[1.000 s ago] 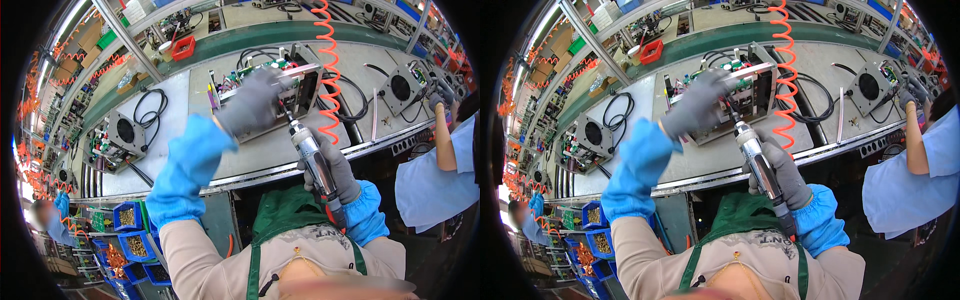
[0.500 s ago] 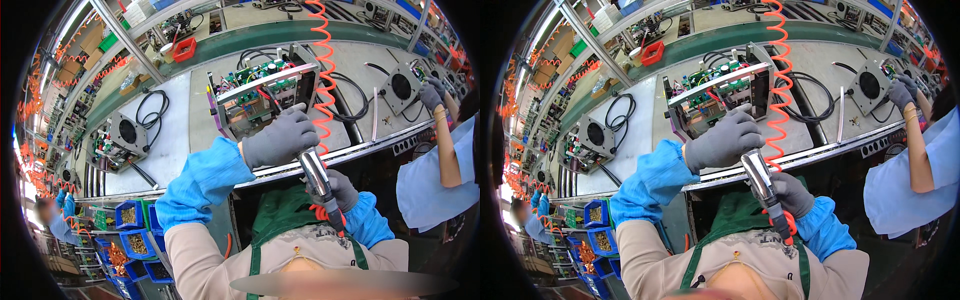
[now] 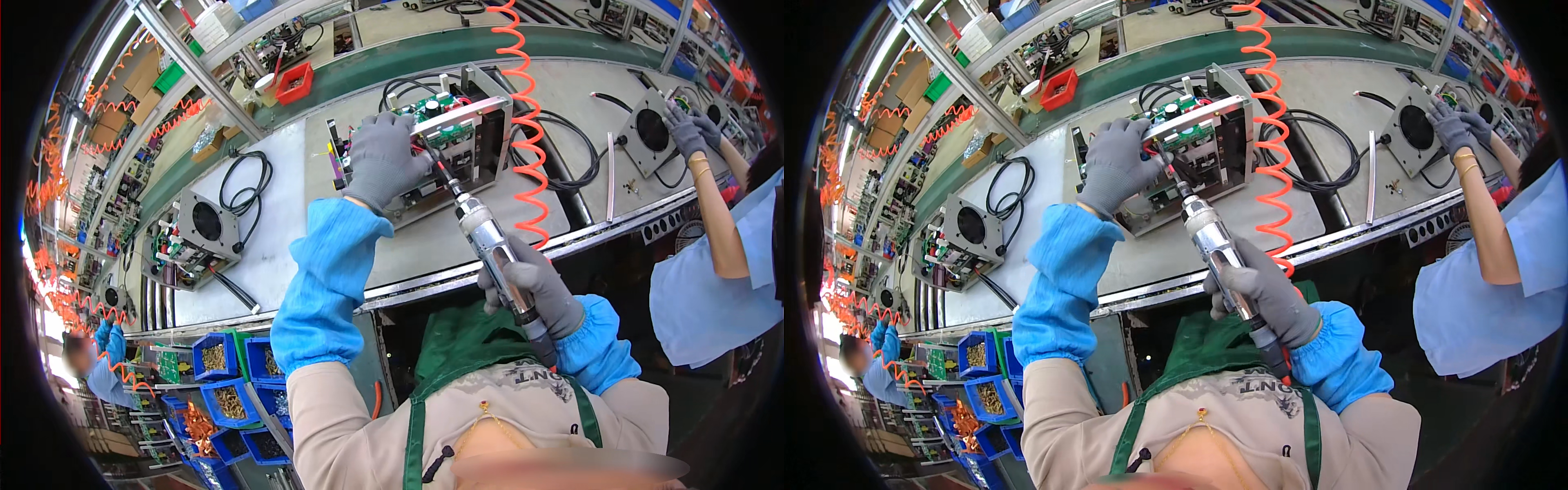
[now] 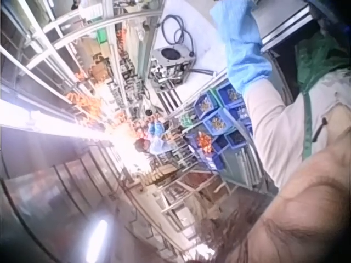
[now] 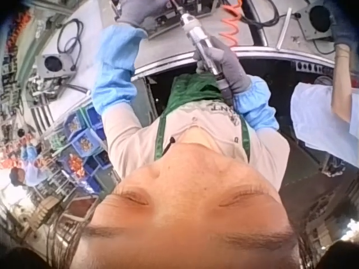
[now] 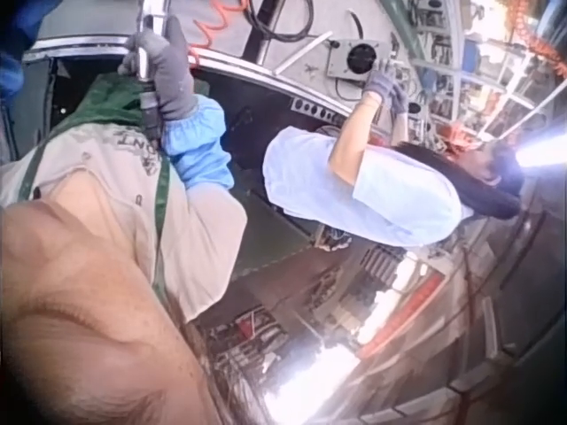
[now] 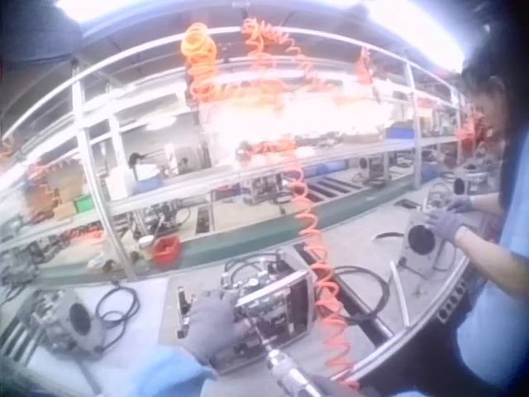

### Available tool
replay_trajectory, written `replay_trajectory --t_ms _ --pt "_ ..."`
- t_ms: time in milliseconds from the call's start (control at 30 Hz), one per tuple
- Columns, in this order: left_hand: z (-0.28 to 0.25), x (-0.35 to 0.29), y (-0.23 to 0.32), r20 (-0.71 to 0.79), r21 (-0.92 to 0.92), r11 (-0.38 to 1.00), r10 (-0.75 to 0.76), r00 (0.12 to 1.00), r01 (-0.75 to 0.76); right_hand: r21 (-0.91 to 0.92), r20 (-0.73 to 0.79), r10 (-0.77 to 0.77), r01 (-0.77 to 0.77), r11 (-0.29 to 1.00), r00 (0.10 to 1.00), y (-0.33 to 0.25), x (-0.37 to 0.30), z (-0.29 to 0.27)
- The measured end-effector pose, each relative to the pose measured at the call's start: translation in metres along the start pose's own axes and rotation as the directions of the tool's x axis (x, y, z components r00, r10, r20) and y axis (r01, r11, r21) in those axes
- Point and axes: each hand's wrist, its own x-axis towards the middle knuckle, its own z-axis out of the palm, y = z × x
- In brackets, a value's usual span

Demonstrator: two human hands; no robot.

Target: Assembling electronic components using an electric screwdriver and hand tools on a production line.

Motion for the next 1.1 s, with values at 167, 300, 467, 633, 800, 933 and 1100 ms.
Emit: replay_trajectory --t_ms 167,300,467,633,800,933,1100 --pt "0.006 0.01 -0.01 0.09 -0.289 0.957 0.018 0.996 0.009 -0.033 -0.014 -0.054 0.053 0.998 0.998 -0.009 -0.002 0.011" --pt "0.003 0.021 -0.008 0.21 -0.251 0.966 -0.013 0.978 0.067 0.011 0.001 -0.07 0.07 0.997 0.998 -0.007 0.001 0.011" --pt "0.001 0.024 -0.008 0.28 -0.231 0.97 -0.005 0.96 0.072 0.035 0.002 -0.073 0.073 0.997 0.997 -0.005 0.002 0.013" --pt "0.002 0.023 -0.01 0.25 -0.258 0.965 0.01 0.968 0.056 0.036 -0.006 -0.057 0.057 0.998 0.998 -0.001 0.003 0.013" --pt "-0.001 0.021 -0.006 0.25 -0.253 0.963 -0.028 0.968 0.093 0.133 -0.081 -0.044 0.054 0.99 0.996 0.009 0.002 0.012" --pt "0.004 0.018 -0.004 0.201 -0.277 0.954 -0.06 0.978 0.115 0.365 -0.176 0.118 -0.047 0.93 0.977 0.034 0.013 -0.003" --pt "0.006 0.015 -0.005 0.205 -0.236 0.964 -0.078 0.976 0.126 0.155 -0.253 0.124 -0.086 0.984 0.96 0.031 0.013 -0.009"
